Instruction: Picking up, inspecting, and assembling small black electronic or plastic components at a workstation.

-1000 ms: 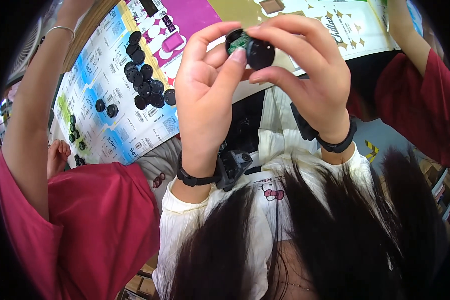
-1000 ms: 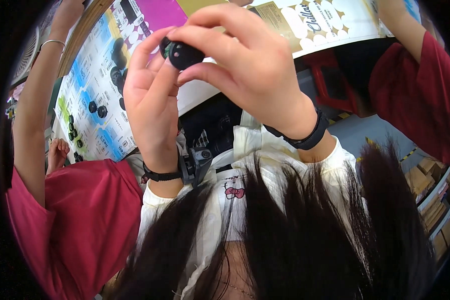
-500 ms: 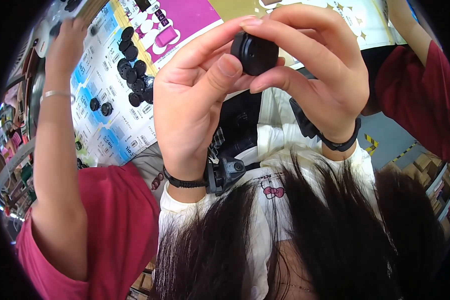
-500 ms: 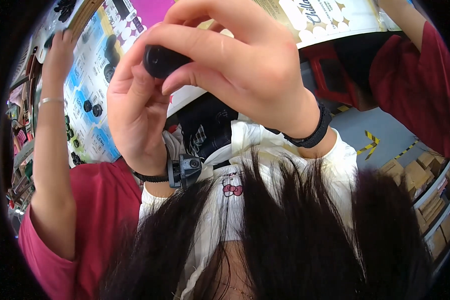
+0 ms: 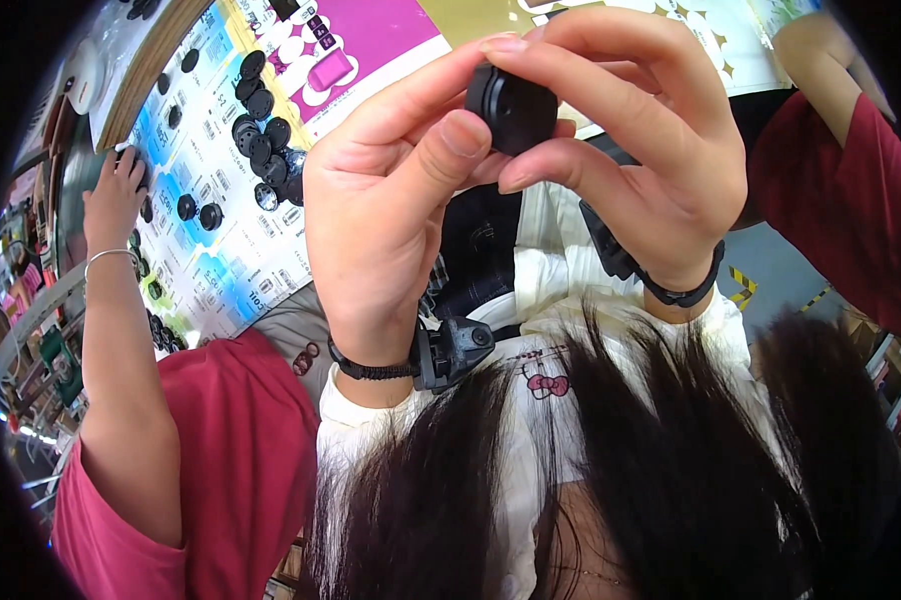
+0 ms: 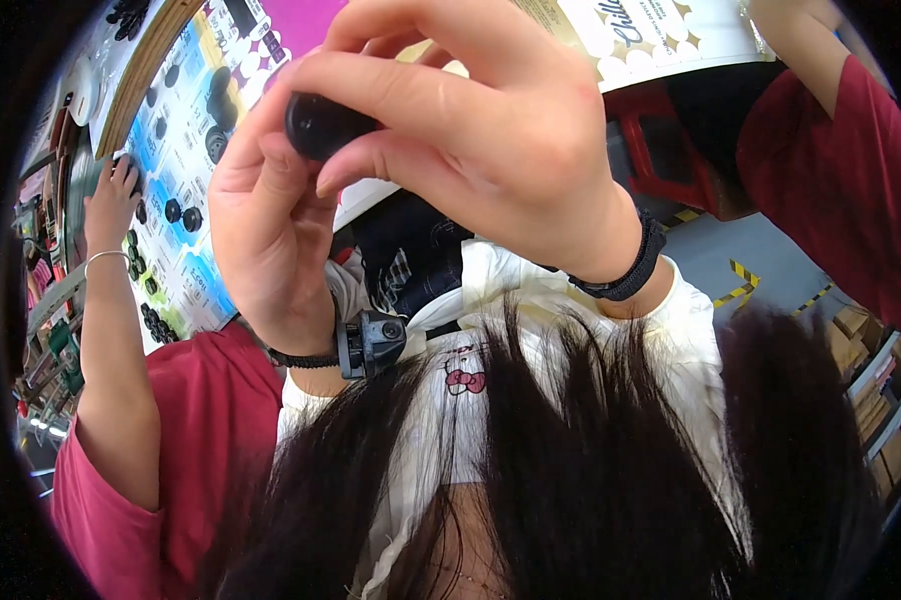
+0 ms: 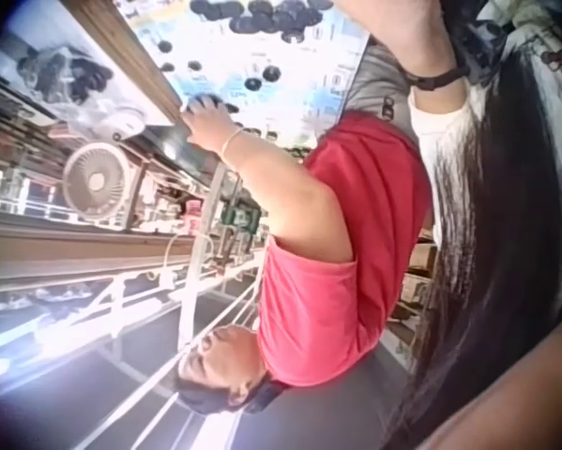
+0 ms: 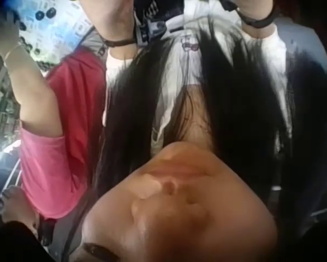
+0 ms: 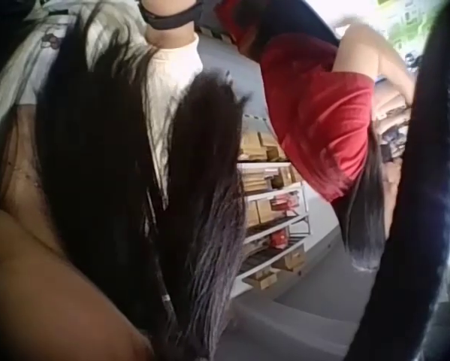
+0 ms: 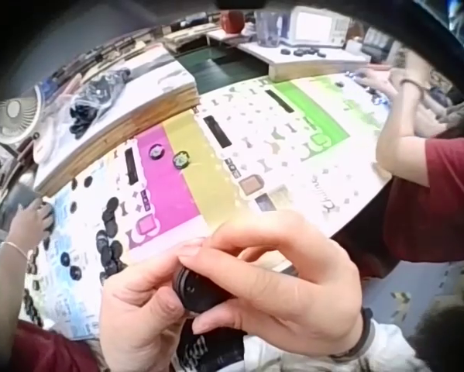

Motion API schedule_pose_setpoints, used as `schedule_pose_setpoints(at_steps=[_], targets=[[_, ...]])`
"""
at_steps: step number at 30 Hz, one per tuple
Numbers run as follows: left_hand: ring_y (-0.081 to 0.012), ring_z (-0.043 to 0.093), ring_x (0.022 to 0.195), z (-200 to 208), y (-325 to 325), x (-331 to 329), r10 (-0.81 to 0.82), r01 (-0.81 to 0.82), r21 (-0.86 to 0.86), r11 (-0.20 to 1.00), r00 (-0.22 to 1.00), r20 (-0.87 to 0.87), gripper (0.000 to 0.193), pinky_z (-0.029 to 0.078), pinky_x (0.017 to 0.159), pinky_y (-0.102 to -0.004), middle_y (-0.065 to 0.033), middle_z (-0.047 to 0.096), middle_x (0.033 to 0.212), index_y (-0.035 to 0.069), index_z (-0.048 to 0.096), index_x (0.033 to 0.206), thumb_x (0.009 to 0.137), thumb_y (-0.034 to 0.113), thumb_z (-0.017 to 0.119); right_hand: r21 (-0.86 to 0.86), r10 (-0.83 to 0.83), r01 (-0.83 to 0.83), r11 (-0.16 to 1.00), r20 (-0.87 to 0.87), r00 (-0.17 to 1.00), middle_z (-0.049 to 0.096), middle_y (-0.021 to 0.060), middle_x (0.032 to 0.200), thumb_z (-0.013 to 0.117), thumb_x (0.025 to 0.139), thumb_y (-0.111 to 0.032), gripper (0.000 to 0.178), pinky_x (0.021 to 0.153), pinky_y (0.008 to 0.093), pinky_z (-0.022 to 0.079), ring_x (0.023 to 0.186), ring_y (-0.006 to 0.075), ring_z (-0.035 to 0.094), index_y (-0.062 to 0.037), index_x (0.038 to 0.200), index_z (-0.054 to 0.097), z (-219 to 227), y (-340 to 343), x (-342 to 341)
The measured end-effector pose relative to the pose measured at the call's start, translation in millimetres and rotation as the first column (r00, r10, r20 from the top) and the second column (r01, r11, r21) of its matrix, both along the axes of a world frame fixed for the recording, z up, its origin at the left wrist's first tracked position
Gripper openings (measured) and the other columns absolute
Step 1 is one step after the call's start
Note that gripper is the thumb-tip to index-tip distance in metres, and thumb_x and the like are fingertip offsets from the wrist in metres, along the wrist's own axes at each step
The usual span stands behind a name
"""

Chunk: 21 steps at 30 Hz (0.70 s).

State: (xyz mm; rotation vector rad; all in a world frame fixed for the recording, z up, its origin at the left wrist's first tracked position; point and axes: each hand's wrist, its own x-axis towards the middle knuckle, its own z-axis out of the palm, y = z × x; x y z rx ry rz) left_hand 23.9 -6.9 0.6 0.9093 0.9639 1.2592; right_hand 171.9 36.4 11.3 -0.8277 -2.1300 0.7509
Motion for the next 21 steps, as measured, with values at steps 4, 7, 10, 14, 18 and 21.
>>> schedule_pose_setpoints(at_steps=[4, 7, 10, 14, 18, 21], targets=[[-0.0182, 0.056, 0.089, 7, -4, 0, 0.036, -0.036, 0.003, 0.999, 0.998, -0.042, 0.042, 0.047, 0.074, -0.0241, -0.0137, 0.053, 0.104, -0.006, 0.043, 0.112, 0.083, 0.024, 0.049, -0.268, 0.002, -0.034, 0.963, -0.118, 0.993, 0.054, 0.0069, 0.087, 0.067, 0.066, -0.008, 0.034, 0.061, 0.0225, 0.046, 0.072, 0.0148, 0.054, -0.0017, 0.098, 0.059, 22, 2, 8], [-0.018, 0.056, 0.088, -5, -1, 7, 0.057, -0.057, 0.002, 0.998, 0.998, -0.005, 0.035, 0.047, 0.073, -0.0236, -0.0144, 0.054, 0.102, -0.007, 0.045, 0.109, 0.084, 0.016, 0.049, 0.076, -0.021, 0.034, 0.997, -0.176, 0.984, 0.052, 0.0091, 0.091, 0.068, 0.06, -0.003, 0.037, 0.062, 0.0222, 0.046, 0.076, 0.0159, 0.054, -0.0016, 0.097, 0.059, -21, 3, 0], [-0.0175, 0.056, 0.086, -6, -3, 12, 0.148, -0.133, 0.122, 0.984, 0.981, -0.127, 0.03, 0.046, 0.073, -0.0237, -0.0145, 0.055, 0.1, -0.007, 0.047, 0.107, 0.084, 0.011, 0.049, 0.217, 0.032, 0.029, 0.976, -0.273, 0.962, 0.051, 0.011, 0.095, 0.067, 0.06, -0.001, 0.038, 0.064, 0.0222, 0.046, 0.08, 0.0167, 0.054, -0.0008, 0.097, 0.058, -36, 5, -8], [-0.015, 0.057, 0.08, -4, -1, 15, 0.264, -0.247, 0.155, 0.957, 0.959, -0.103, 0.017, 0.047, 0.068, -0.0223, -0.0116, 0.057, 0.091, -0.008, 0.052, 0.096, 0.081, 0.001, 0.049, -0.067, 0.052, -0.102, 0.993, -0.522, 0.851, 0.051, 0.0124, 0.099, 0.063, 0.067, -0.002, 0.033, 0.065, 0.0227, 0.046, 0.083, 0.0168, 0.055, 0.0018, 0.1, 0.056, -34, 2, -17], [-0.0129, 0.058, 0.075, -11, 0, 13, 0.348, -0.299, 0.232, 0.926, 0.913, -0.215, 0.013, 0.047, 0.065, -0.0212, -0.0094, 0.058, 0.086, -0.007, 0.054, 0.09, 0.079, -0.004, 0.048, -0.504, -0.129, -0.359, 0.785, -0.701, 0.702, 0.052, 0.0116, 0.102, 0.056, 0.077, -0.006, 0.029, 0.068, 0.0233, 0.046, 0.088, 0.0156, 0.053, 0.0038, 0.104, 0.052, -39, -8, -24], [-0.0113, 0.058, 0.073, -14, -1, 12, 0.419, -0.303, 0.331, 0.894, 0.827, -0.375, 0.012, 0.047, 0.063, -0.0207, -0.0081, 0.059, 0.084, -0.005, 0.055, 0.088, 0.078, -0.005, 0.048, -0.609, -0.118, -0.355, 0.71, -0.599, 0.792, 0.052, 0.0103, 0.102, 0.05, 0.082, -0.01, 0.029, 0.071, 0.0239, 0.045, 0.091, 0.0146, 0.052, 0.0044, 0.108, 0.049, -43, -11, -29]])
